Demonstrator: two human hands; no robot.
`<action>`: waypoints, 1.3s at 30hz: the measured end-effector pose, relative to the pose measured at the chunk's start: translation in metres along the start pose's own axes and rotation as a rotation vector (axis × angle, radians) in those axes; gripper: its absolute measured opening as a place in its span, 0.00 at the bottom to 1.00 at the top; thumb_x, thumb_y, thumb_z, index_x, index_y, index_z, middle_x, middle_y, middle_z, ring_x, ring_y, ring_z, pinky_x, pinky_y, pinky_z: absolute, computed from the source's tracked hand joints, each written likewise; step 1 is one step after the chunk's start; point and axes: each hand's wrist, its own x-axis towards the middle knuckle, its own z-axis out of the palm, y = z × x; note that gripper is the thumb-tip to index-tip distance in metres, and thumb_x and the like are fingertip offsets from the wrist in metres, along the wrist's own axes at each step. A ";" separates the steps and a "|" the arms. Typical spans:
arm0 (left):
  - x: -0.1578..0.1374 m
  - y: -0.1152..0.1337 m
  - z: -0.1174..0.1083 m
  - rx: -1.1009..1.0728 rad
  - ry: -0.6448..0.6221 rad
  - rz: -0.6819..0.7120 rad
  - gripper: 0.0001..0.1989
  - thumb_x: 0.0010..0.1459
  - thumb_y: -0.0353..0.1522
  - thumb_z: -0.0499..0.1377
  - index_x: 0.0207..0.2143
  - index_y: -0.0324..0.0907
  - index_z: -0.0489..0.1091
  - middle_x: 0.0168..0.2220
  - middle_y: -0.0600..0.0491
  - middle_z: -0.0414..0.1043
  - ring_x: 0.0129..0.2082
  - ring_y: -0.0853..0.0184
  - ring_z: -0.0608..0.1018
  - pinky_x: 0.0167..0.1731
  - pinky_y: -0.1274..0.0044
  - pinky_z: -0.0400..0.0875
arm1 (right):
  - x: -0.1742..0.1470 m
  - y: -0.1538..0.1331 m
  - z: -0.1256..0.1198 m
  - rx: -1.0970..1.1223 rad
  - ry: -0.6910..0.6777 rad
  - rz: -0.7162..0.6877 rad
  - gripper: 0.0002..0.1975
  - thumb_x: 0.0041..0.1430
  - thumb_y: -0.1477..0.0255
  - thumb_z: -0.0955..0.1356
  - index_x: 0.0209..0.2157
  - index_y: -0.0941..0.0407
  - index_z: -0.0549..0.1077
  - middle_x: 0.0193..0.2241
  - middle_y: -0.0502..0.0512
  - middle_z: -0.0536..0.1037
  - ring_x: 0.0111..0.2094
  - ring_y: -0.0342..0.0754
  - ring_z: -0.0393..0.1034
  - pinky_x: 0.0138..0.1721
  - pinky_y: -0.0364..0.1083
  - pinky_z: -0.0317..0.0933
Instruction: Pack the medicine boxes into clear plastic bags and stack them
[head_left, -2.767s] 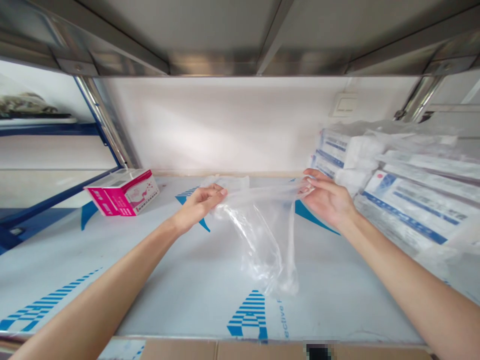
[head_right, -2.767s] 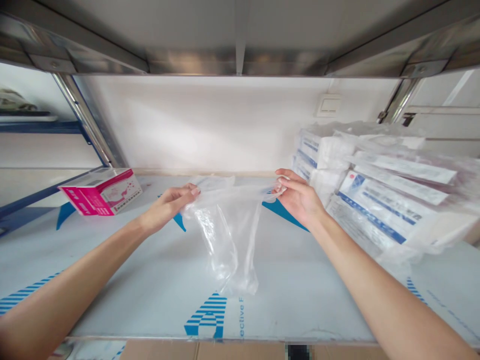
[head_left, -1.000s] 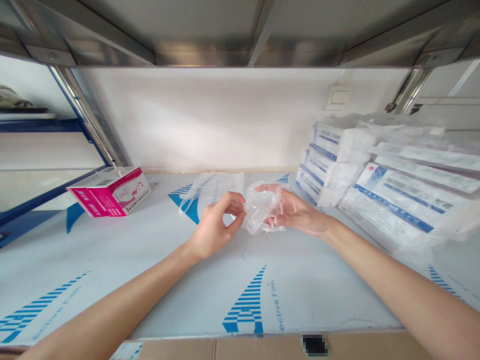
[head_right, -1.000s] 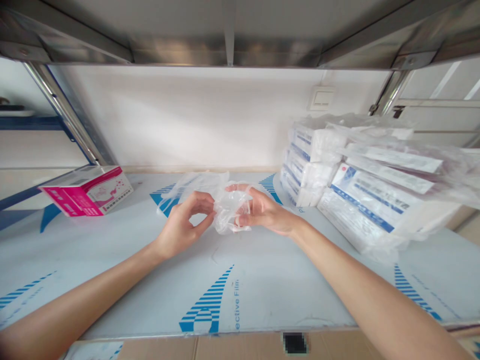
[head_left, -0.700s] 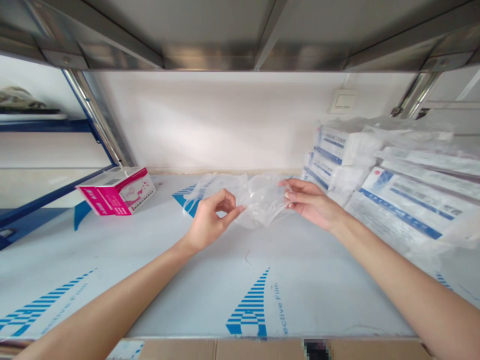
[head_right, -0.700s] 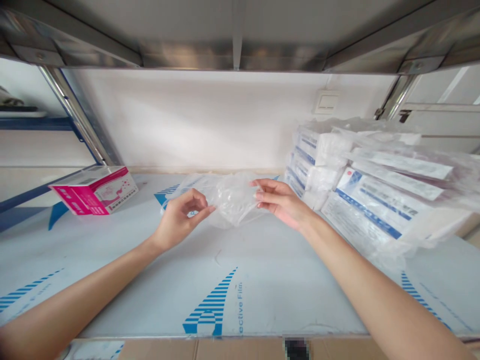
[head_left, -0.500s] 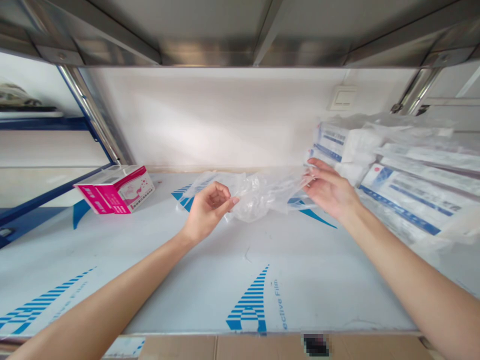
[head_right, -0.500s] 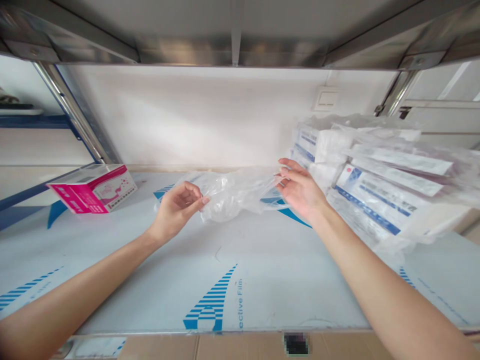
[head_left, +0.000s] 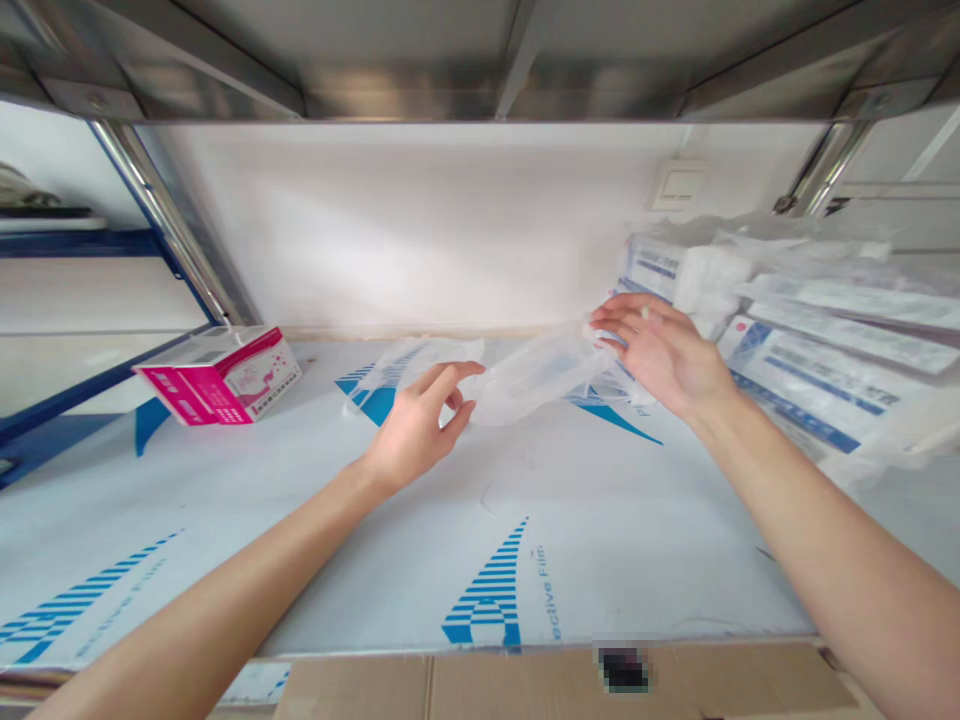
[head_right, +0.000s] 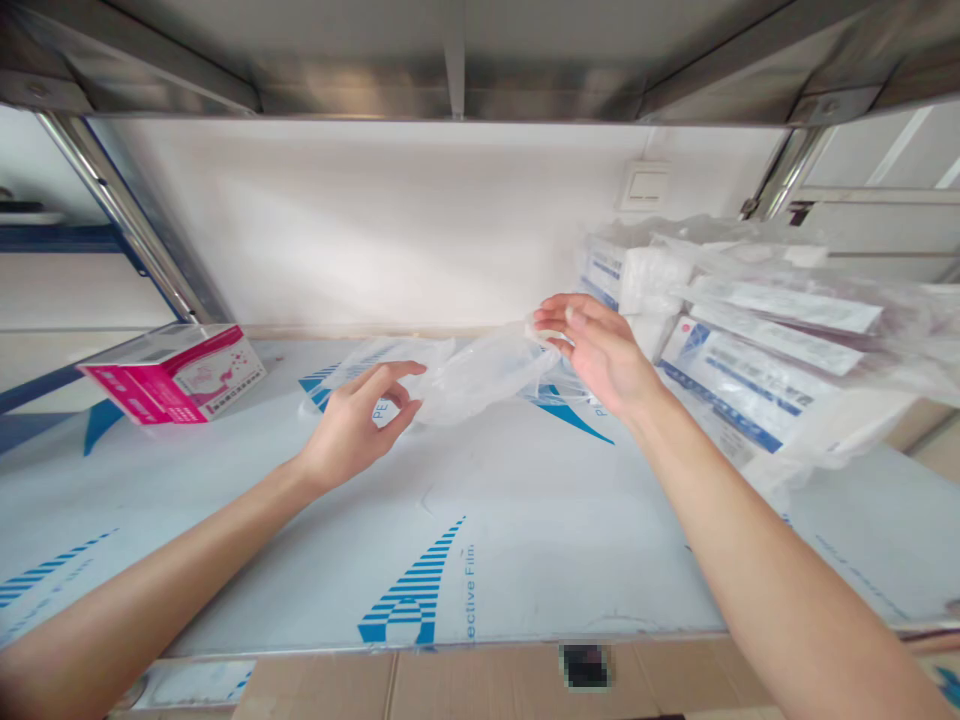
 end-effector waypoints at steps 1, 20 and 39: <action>0.000 0.000 0.001 0.000 -0.009 -0.030 0.18 0.61 0.26 0.58 0.53 0.46 0.67 0.39 0.54 0.75 0.31 0.70 0.78 0.41 0.74 0.74 | 0.000 0.003 0.000 -0.100 -0.027 -0.016 0.17 0.48 0.59 0.77 0.41 0.47 0.79 0.46 0.53 0.78 0.47 0.53 0.72 0.43 0.50 0.68; -0.002 -0.008 0.004 0.146 -0.139 -0.052 0.18 0.62 0.25 0.49 0.43 0.40 0.78 0.53 0.43 0.72 0.32 0.68 0.78 0.37 0.72 0.75 | 0.003 -0.009 0.012 -0.050 0.258 -0.380 0.13 0.42 0.74 0.78 0.33 0.50 0.80 0.25 0.45 0.77 0.27 0.42 0.70 0.32 0.43 0.67; 0.031 0.008 -0.039 -1.123 0.386 -0.771 0.11 0.46 0.34 0.68 0.27 0.41 0.69 0.26 0.59 0.73 0.23 0.74 0.74 0.24 0.82 0.69 | 0.002 -0.003 -0.001 -0.256 0.002 0.112 0.18 0.61 0.52 0.68 0.42 0.50 0.79 0.49 0.54 0.79 0.48 0.51 0.75 0.49 0.48 0.67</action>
